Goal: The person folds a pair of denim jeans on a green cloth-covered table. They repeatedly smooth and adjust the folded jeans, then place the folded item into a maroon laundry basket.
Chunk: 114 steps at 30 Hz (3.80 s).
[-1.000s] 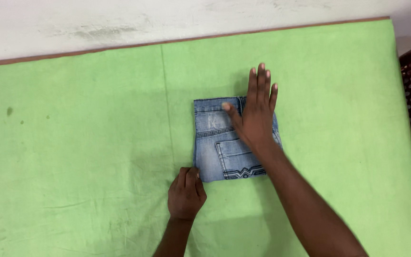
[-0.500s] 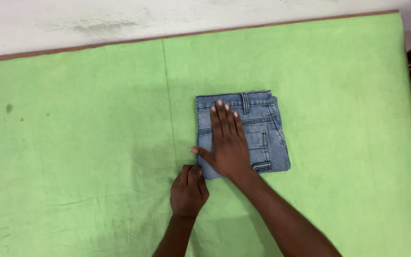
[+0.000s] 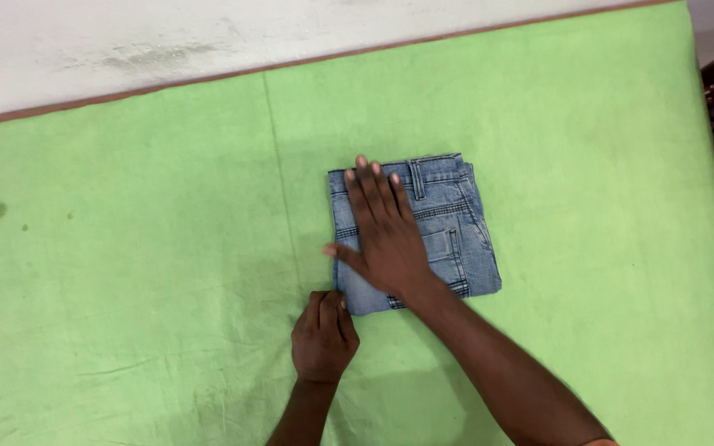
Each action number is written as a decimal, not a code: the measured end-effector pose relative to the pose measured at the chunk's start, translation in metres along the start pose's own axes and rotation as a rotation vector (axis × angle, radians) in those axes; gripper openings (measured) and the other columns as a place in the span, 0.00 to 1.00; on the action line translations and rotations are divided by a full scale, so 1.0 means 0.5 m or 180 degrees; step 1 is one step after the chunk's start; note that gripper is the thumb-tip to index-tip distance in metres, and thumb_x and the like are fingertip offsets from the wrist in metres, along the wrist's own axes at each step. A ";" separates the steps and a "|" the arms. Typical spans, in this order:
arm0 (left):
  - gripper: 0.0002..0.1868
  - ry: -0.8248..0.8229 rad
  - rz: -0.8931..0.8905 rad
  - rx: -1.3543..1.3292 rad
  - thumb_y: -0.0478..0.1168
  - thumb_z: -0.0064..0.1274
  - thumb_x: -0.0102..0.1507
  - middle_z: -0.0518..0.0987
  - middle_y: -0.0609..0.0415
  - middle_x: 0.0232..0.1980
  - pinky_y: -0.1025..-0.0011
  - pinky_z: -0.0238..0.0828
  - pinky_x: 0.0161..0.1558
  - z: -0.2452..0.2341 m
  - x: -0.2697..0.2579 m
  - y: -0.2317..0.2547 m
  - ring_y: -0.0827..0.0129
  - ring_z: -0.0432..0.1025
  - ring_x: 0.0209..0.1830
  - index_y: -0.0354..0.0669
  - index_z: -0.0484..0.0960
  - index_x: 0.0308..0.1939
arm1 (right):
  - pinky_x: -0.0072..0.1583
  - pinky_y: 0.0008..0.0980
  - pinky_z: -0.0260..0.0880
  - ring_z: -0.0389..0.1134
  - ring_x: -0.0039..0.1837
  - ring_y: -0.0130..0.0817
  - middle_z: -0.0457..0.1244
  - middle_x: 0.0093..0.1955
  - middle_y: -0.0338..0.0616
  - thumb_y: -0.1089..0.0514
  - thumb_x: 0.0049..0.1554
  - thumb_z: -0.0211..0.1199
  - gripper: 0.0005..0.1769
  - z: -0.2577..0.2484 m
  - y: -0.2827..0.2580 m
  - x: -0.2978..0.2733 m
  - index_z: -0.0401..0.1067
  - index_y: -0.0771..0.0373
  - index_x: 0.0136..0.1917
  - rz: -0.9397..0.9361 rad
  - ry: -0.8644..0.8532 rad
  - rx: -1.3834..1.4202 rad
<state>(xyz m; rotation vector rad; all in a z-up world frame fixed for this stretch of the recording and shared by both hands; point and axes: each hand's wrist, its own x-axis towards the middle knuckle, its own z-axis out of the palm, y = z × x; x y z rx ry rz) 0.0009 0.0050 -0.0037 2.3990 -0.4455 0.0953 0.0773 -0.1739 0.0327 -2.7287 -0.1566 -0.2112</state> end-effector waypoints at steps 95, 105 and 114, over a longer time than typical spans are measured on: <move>0.55 -0.1370 -0.2632 -0.3177 0.40 0.72 0.49 0.75 0.36 0.67 0.57 0.69 0.68 -0.030 0.320 0.050 0.53 0.74 0.66 0.27 0.56 0.73 | 0.67 0.42 0.71 0.71 0.64 0.46 0.69 0.61 0.56 0.57 0.41 0.77 0.46 -0.173 0.249 -0.053 0.63 0.73 0.70 0.3170 -0.0940 0.3764; 0.28 -0.2334 -0.1766 -0.2008 0.38 0.72 0.50 0.88 0.49 0.53 0.67 0.75 0.61 -0.198 0.304 0.165 0.65 0.82 0.54 0.38 0.85 0.54 | 0.63 0.35 0.73 0.74 0.57 0.39 0.75 0.55 0.52 0.66 0.45 0.77 0.24 -0.346 0.212 -0.075 0.79 0.72 0.57 0.1975 -0.1541 0.2951; 0.37 -0.0344 0.1446 -0.0571 0.27 0.65 0.46 0.79 0.53 0.66 0.54 0.60 0.78 -0.193 0.190 0.172 0.57 0.70 0.72 0.44 0.77 0.60 | 0.69 0.42 0.70 0.67 0.71 0.45 0.69 0.64 0.42 0.75 0.33 0.72 0.37 -0.337 0.198 -0.187 0.73 0.59 0.57 -0.0659 0.0631 0.0522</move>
